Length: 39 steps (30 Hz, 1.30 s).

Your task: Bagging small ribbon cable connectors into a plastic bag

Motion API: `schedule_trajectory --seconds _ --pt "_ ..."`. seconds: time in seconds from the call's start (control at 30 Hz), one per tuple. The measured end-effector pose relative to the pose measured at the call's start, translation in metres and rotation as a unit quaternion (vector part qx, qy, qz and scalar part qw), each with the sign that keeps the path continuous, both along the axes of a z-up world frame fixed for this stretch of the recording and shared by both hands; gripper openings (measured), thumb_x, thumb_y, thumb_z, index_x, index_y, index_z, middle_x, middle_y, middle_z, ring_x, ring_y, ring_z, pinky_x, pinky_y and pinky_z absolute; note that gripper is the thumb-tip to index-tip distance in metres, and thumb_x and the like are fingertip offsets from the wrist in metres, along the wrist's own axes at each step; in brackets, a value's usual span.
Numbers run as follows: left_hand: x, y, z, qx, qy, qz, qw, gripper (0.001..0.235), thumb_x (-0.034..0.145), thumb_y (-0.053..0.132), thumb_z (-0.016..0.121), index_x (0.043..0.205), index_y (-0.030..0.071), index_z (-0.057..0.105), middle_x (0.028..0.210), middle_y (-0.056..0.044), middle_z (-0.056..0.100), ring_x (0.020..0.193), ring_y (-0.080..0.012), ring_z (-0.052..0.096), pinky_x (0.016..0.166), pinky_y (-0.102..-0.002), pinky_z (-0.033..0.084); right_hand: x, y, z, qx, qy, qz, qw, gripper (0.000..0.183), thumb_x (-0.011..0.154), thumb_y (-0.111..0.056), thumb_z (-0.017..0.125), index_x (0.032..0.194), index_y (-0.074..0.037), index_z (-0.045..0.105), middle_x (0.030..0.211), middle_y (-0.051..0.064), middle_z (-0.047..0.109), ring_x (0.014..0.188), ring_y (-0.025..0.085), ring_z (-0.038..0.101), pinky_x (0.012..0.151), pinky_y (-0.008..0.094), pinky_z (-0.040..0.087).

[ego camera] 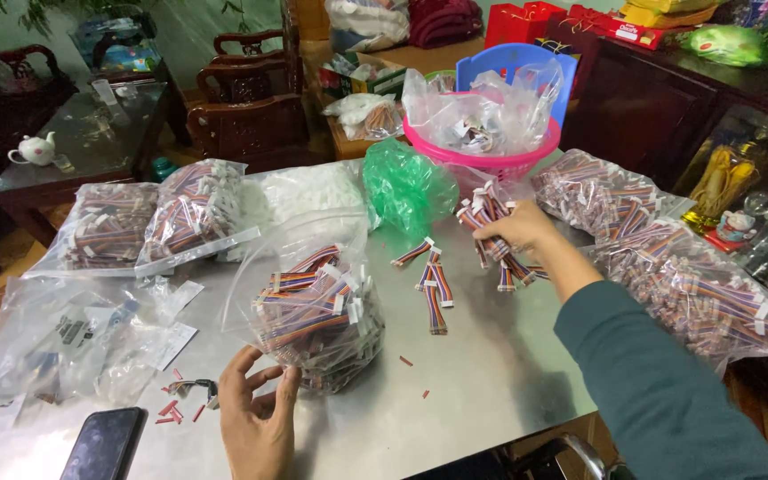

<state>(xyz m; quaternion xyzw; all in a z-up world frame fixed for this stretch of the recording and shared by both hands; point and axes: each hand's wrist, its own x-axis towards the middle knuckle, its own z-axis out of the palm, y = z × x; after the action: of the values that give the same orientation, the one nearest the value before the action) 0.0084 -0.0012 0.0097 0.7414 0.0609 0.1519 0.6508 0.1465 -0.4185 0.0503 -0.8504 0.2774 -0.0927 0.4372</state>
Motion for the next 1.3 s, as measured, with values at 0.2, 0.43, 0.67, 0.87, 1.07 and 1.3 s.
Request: schedule_trajectory --seconds 0.2,0.43,0.67,0.87,1.07,1.3 --pt "-0.001 0.0 -0.007 0.005 -0.087 0.038 0.995 0.056 0.085 0.019 0.07 0.137 0.009 0.055 0.145 -0.009 0.052 0.106 -0.0231 0.067 0.078 -0.033 0.053 -0.012 -0.006 0.019 0.096 -0.048 0.025 0.994 0.021 0.071 -0.011 0.09 0.087 -0.009 0.077 0.084 0.005 0.072 0.078 0.019 0.062 0.07 0.035 0.046" --pt "-0.02 -0.006 -0.076 0.258 -0.355 0.135 0.888 0.097 0.058 0.032 0.097 0.141 0.011 0.051 0.142 -0.017 0.06 0.115 -0.0278 0.06 0.074 -0.032 0.049 -0.035 0.012 0.035 0.261 -0.164 0.052 0.95 0.01 0.091 -0.005 0.073 0.087 0.002 0.068 0.08 0.019 0.076 0.053 0.017 0.058 0.041 0.029 0.046" --pt "-0.028 -0.077 -0.038 0.298 -0.35 -0.14 0.877 0.045 0.086 0.031 0.08 0.127 0.018 0.067 0.125 -0.006 0.069 0.111 -0.0223 0.069 0.095 -0.034 0.054 -0.064 0.042 -0.002 0.478 -0.277 0.033 0.833 0.022 0.094 -0.001 0.064 0.115 -0.008 0.059 0.106 0.012 0.065 0.088 0.027 0.07 0.078 0.045 0.063" --pt "0.001 -0.15 -0.034 0.282 -0.199 -0.297 0.89 0.087 0.095 0.027 0.064 0.16 0.001 0.013 0.169 -0.024 0.017 0.153 -0.0399 0.023 0.121 -0.047 0.023 -0.082 0.061 -0.066 0.556 -0.207 0.034 0.804 0.022 0.092 -0.012 0.066 0.112 -0.004 0.074 0.096 0.01 0.077 0.077 0.024 0.074 0.063 0.044 0.062" --pt "0.017 -0.176 -0.027 0.317 -0.076 -0.307 0.894 0.06 0.094 0.016 0.056 0.15 0.013 0.033 0.124 -0.016 0.066 0.101 -0.0435 0.055 0.089 -0.052 0.041 -0.1 0.084 -0.068 0.625 -0.212 0.039 0.75 0.02 0.084 0.005 0.072 0.104 0.005 0.072 0.09 0.016 0.074 0.078 0.025 0.072 0.079 0.038 0.061" --pt "0.029 -0.159 -0.051 0.545 -0.218 -0.257 0.767 0.025 0.077 0.001 0.053 0.101 0.009 0.053 0.083 -0.013 0.064 0.077 -0.0403 0.059 0.065 -0.054 0.045 -0.096 0.086 -0.078 0.576 -0.256 0.059 0.774 0.018 0.089 -0.003 0.071 0.106 0.002 0.069 0.086 0.019 0.073 0.076 0.03 0.072 0.075 0.039 0.061"
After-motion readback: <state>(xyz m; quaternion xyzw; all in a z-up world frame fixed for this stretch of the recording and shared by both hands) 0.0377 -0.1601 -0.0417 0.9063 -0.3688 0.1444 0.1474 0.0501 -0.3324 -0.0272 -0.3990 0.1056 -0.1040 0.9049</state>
